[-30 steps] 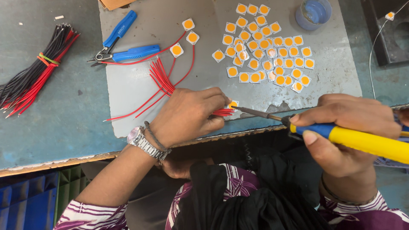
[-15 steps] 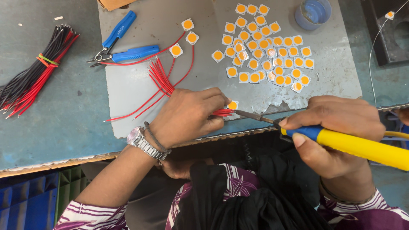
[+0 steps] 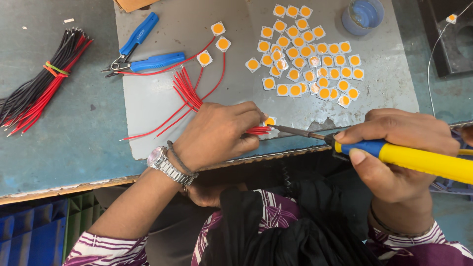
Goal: The person solders red insulated wires onto the contact pads of small square LED chip modules using a soldering iron, one module at a time, placing each finished wired module aside on the workbench while taking new wires and modules from the bench.
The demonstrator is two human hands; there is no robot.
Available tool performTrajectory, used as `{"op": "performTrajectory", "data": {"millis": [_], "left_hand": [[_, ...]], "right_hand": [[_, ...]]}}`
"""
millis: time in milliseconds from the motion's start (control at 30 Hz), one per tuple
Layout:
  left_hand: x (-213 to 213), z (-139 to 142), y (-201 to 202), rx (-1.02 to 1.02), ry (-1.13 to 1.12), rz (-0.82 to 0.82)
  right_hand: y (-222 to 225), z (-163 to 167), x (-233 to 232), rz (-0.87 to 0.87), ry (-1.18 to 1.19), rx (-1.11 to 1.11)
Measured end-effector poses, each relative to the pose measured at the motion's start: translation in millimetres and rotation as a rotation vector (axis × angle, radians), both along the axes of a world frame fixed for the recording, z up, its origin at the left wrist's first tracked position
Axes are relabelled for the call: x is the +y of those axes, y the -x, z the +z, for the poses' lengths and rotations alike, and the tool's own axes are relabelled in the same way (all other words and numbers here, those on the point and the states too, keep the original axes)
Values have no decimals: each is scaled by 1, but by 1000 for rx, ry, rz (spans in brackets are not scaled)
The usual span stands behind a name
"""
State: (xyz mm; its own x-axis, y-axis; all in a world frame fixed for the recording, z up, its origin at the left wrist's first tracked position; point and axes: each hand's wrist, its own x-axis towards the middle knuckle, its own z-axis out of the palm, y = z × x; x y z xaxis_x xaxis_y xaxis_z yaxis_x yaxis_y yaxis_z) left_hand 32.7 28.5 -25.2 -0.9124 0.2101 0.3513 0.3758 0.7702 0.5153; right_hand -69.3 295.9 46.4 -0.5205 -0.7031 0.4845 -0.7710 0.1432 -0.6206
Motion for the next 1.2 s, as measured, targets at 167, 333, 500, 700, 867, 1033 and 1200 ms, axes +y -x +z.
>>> {"op": "performTrajectory", "data": {"millis": [167, 333, 500, 700, 867, 1033, 1200], "left_hand": [[0, -1, 0, -3, 0, 5], [0, 0, -1, 1, 2, 1], [0, 0, 0, 6, -2, -2], [0, 0, 0, -2, 3, -1], [0, 1, -1, -2, 8, -1], [0, 1, 0, 9, 6, -3], [0, 1, -1, -9, 12, 3]], "right_hand": [[1, -1, -2, -3, 3, -12], [1, -2, -3, 20, 9, -19], [0, -3, -2, 22, 5, -33], [-4, -10, 7, -87, 33, -108], [-4, -14, 11, -74, 99, -91], [-3, -10, 7, -83, 36, -118], [-4, -5, -1, -66, -7, -109]]}}
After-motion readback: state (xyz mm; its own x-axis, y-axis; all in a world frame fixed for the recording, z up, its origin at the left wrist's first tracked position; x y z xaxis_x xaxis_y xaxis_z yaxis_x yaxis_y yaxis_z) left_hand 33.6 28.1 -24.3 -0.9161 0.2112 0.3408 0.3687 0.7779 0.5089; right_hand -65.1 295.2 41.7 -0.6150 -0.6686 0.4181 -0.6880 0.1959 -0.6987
